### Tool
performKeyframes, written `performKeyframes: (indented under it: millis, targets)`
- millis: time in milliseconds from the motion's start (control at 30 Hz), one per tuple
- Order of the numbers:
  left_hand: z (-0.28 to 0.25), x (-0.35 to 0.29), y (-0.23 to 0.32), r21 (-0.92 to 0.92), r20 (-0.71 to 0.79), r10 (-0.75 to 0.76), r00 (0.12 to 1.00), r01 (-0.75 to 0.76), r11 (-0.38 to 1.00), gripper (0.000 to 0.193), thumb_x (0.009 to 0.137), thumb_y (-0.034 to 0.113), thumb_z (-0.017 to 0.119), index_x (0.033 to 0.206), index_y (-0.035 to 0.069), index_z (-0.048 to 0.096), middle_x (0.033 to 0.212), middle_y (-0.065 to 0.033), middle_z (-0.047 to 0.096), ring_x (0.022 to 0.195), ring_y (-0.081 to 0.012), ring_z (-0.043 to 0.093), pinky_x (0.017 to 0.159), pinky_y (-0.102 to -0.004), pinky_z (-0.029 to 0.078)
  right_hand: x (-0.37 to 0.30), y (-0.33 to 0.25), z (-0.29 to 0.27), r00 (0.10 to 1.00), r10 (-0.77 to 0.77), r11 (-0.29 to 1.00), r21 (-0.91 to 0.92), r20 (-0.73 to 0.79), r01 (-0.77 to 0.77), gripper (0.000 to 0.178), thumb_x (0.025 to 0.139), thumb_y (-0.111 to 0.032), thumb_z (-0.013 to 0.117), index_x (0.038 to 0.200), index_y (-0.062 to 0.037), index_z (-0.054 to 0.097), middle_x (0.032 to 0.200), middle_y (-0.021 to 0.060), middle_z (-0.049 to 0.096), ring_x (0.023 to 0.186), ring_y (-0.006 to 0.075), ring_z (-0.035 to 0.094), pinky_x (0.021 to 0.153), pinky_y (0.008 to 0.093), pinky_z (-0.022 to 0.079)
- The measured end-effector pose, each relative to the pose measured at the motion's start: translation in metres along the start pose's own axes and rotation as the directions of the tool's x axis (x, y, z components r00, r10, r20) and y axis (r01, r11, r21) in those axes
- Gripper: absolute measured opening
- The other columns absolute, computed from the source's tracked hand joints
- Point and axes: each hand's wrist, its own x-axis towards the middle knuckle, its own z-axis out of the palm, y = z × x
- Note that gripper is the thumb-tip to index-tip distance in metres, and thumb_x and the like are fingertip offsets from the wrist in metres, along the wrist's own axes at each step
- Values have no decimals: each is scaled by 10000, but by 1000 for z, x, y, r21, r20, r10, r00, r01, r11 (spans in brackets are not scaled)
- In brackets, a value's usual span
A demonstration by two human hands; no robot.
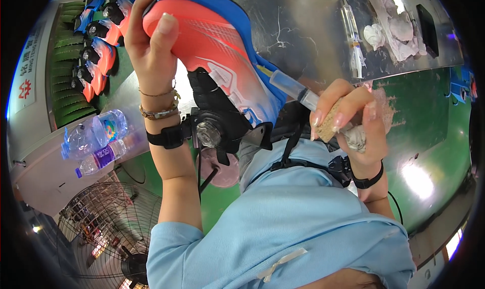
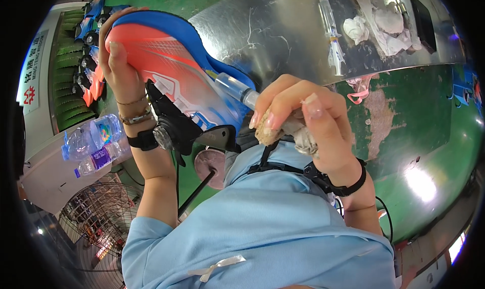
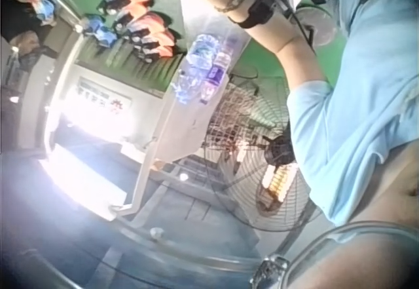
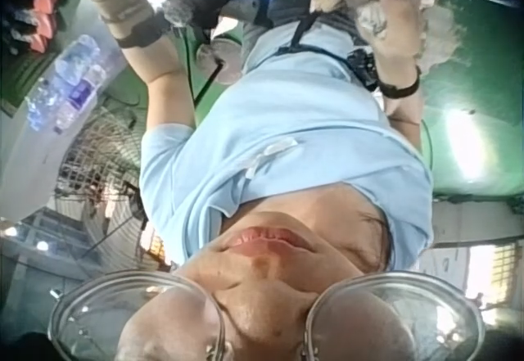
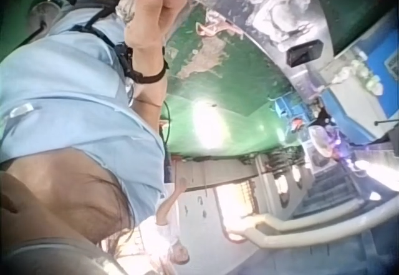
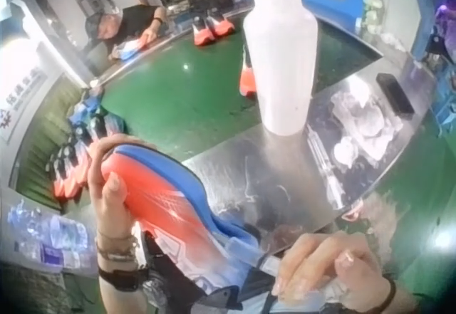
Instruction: Apply adhesive to the edges of shoe soles using a syringe and wiping with a cloth.
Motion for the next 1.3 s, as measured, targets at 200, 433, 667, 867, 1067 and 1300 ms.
performKeyframes:
  millis: [200, 433, 667, 867, 1067, 1300]
  targets:
    - [-5, 2, -10, 27, -43, -9, 999, 10, 1000, 512, 881, 410, 451, 1138, -33, 479, 1070, -208, 578, 950, -248, 589, 816, -349, 496, -15, 7, -8, 1000, 26, 1000, 10, 4, -26, 419, 947, -281, 311, 806, 31, 553, 827, 197, 565, 713, 225, 565, 666, 325, 462]
    - [-14, 2, -27, 7, -100, -92, 991, 93, 996, 461, 896, 349, 465, 1164, -25, 491, 1062, -147, 585, 960, -210, 578, 833, -320, 474, -26, 10, -16, 998, 65, 998, 21, -12, -65, 438, 956, -281, 297, 823, 47, 553, 831, 213, 560, 686, 215, 559, 641, 312, 463]
    - [-14, -5, -45, -323, -268, -316, 910, 224, 919, 288, 826, 233, 635, 970, -14, 603, 882, -32, 621, 824, -124, 591, 738, -257, 470, -31, 9, -23, 997, 80, 991, -107, 7, -79, 428, 959, -263, 298, 824, 47, 560, 835, 190, 564, 695, 196, 566, 650, 304, 461]
    - [-44, -22, -82, -117, -418, -332, 846, 313, 943, 282, 901, 236, 543, 999, -21, 604, 900, -21, 605, 833, -87, 555, 736, -244, 461, -24, 14, -21, 999, 13, 977, -212, 39, -4, 390, 962, -241, 321, 825, 42, 551, 821, 158, 565, 689, 174, 557, 649, 289, 448]
    - [-48, -62, -70, -270, -452, -545, 706, 474, 838, 263, 888, 243, 573, 947, -9, 617, 861, -29, 615, 757, -77, 560, 669, -216, 450, -12, 27, -12, 998, 45, 997, -63, -38, -47, 388, 978, -243, 298, 874, 45, 536, 794, 109, 548, 652, 120, 493, 609, 250, 400]
    - [-65, -146, -16, -181, -506, -698, 507, 729, 661, 284, 878, 289, 577, 888, 8, 612, 774, -17, 602, 646, -65, 562, 515, -192, 460, -10, 36, -4, 992, 78, 996, -28, -102, -81, 409, 983, -277, 296, 889, 31, 547, 796, 105, 556, 661, 123, 504, 611, 248, 408]
